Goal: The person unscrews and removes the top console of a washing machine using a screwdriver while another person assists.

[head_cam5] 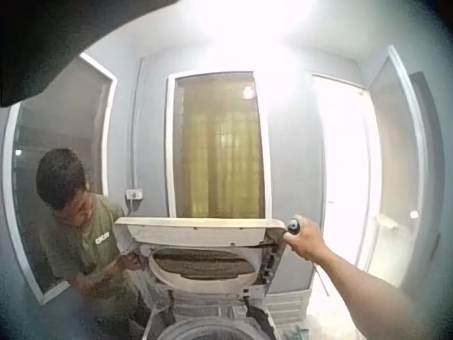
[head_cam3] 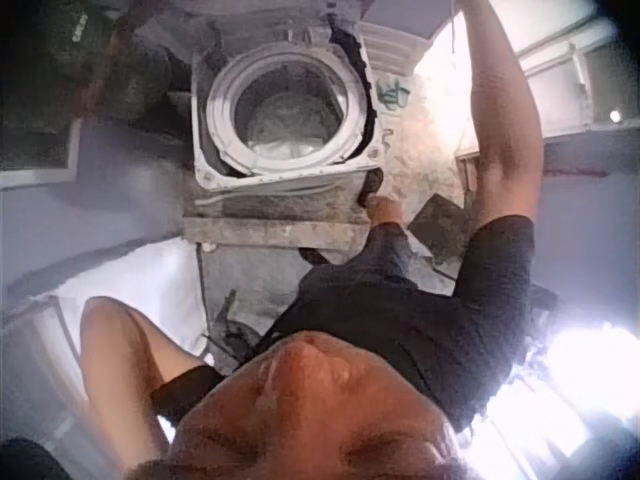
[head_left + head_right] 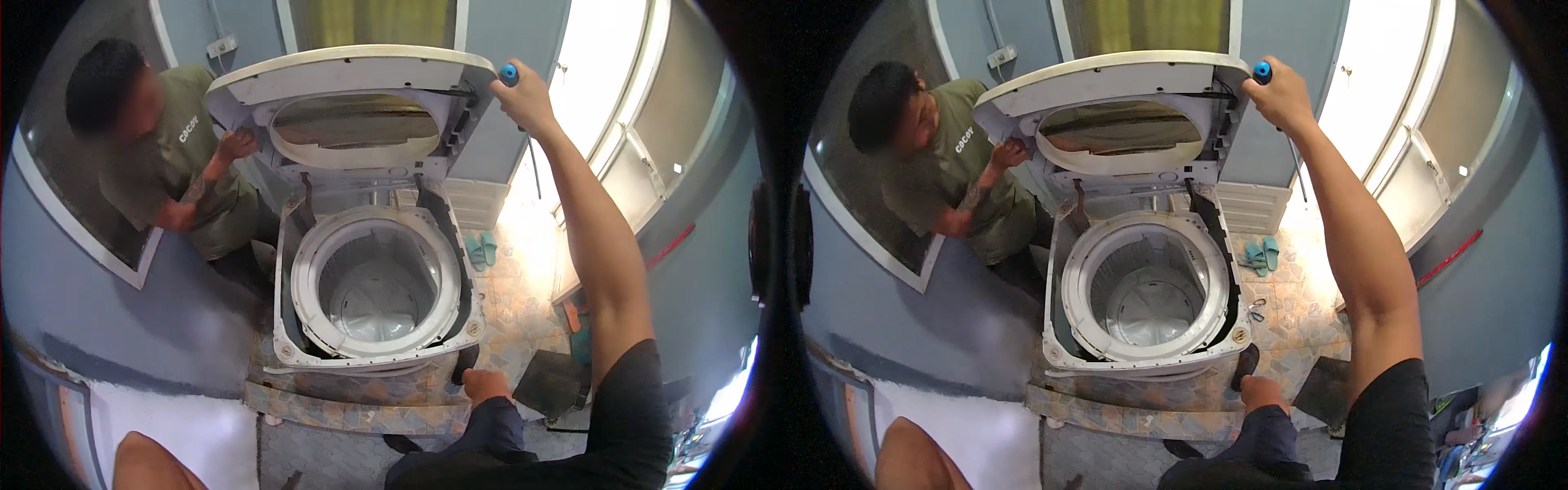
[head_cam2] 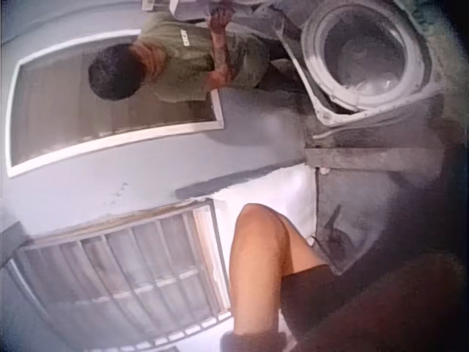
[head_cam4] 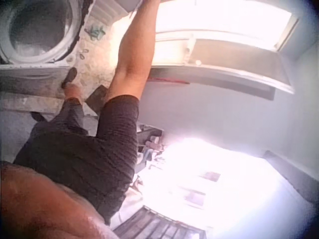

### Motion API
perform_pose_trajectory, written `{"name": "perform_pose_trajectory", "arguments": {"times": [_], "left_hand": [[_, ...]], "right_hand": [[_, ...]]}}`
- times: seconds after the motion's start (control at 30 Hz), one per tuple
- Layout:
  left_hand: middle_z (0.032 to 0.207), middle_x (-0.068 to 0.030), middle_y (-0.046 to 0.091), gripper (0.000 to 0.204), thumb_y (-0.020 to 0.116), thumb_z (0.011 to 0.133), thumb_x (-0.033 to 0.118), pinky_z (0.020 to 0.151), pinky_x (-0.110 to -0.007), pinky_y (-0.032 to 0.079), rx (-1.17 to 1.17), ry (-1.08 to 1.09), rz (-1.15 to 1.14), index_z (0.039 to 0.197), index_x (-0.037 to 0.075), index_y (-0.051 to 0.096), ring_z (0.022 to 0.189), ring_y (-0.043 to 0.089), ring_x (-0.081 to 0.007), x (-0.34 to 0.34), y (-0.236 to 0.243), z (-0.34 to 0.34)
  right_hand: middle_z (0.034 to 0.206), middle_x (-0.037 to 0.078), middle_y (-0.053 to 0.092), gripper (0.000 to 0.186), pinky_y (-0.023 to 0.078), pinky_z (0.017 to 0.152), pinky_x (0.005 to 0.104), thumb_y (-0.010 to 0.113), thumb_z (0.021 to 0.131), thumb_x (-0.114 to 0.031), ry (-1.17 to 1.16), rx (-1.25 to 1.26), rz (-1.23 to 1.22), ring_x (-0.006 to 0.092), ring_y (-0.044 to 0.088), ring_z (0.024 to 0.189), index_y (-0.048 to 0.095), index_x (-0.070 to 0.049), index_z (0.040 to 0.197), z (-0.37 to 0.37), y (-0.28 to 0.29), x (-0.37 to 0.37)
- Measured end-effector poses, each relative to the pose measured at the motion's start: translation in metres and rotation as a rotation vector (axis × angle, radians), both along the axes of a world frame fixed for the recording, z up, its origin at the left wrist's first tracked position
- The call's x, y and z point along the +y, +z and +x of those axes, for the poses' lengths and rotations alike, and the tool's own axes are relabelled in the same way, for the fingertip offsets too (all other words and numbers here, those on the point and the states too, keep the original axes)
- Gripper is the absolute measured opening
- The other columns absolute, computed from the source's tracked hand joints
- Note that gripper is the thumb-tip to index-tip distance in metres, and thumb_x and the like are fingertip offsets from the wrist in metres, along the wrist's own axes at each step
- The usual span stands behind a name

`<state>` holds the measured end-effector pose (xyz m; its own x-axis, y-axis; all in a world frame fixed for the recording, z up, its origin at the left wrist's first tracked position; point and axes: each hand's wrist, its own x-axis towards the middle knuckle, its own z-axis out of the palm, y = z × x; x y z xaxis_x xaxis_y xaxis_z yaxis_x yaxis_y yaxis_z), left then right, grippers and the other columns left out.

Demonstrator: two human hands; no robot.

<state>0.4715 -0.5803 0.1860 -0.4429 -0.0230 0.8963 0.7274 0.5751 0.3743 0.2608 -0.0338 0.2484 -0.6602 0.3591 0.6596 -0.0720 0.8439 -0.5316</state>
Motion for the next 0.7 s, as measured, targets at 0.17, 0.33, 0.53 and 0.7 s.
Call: {"name": "perform_pose_trajectory", "arguments": {"times": [0.17, 0.33, 0.53, 0.7], "left_hand": [[0.127, -0.0142, 0.061, 0.037, 0.042, 0.104, 0.025, 0.103, -0.042, 0.047, 0.061, 0.037, 0.024, 0.126, -0.001, 0.059, 0.12, 0.057, -0.0243, -0.005, -0.001, -0.005], [0.128, -0.0139, 0.061, 0.037, 0.041, 0.104, 0.024, 0.105, -0.042, 0.046, 0.097, 0.01, 0.069, 0.124, -0.001, 0.06, 0.123, 0.056, -0.0246, 0.01, -0.047, -0.042], [0.138, -0.0205, 0.05, 0.035, 0.056, 0.097, 0.015, 0.11, -0.048, 0.036, -0.725, 0.192, -0.175, 0.129, -0.001, 0.058, 0.13, 0.048, -0.0384, 0.024, -0.268, -0.112], [0.144, -0.0217, 0.045, 0.042, 0.056, 0.097, 0.015, 0.113, -0.05, 0.033, -0.744, 0.268, -0.197, 0.137, 0.001, 0.052, 0.134, 0.042, -0.0405, 0.026, -0.316, -0.118]], "right_hand": [[0.072, 0.01, 0.067, 0.025, 0.052, 0.06, 0.0363, 0.07, 0.081, -0.025, -0.001, -0.013, 0.004, 0.0198, 0.067, 0.059, 0.06, -0.003, 0.088, 0.006, -0.01, -0.007], [0.071, 0.009, 0.065, 0.025, 0.053, 0.059, 0.0344, 0.07, 0.082, -0.025, 0.08, 0.088, 0.005, 0.0169, 0.064, 0.058, 0.062, -0.004, 0.094, -0.005, -0.03, 0.008], [0.077, 0.005, 0.066, 0.026, 0.05, 0.054, 0.0272, 0.073, 0.086, -0.023, 0.168, 0.132, -0.086, 0.0113, 0.061, 0.058, 0.063, -0.003, 0.1, -0.014, -0.036, -0.001], [0.075, 0.001, 0.061, 0.03, 0.045, 0.05, 0.0238, 0.078, 0.088, -0.026, 0.359, 0.1, -0.227, 0.0077, 0.057, 0.058, 0.063, -0.005, 0.104, -0.037, -0.042, 0.027]]}}
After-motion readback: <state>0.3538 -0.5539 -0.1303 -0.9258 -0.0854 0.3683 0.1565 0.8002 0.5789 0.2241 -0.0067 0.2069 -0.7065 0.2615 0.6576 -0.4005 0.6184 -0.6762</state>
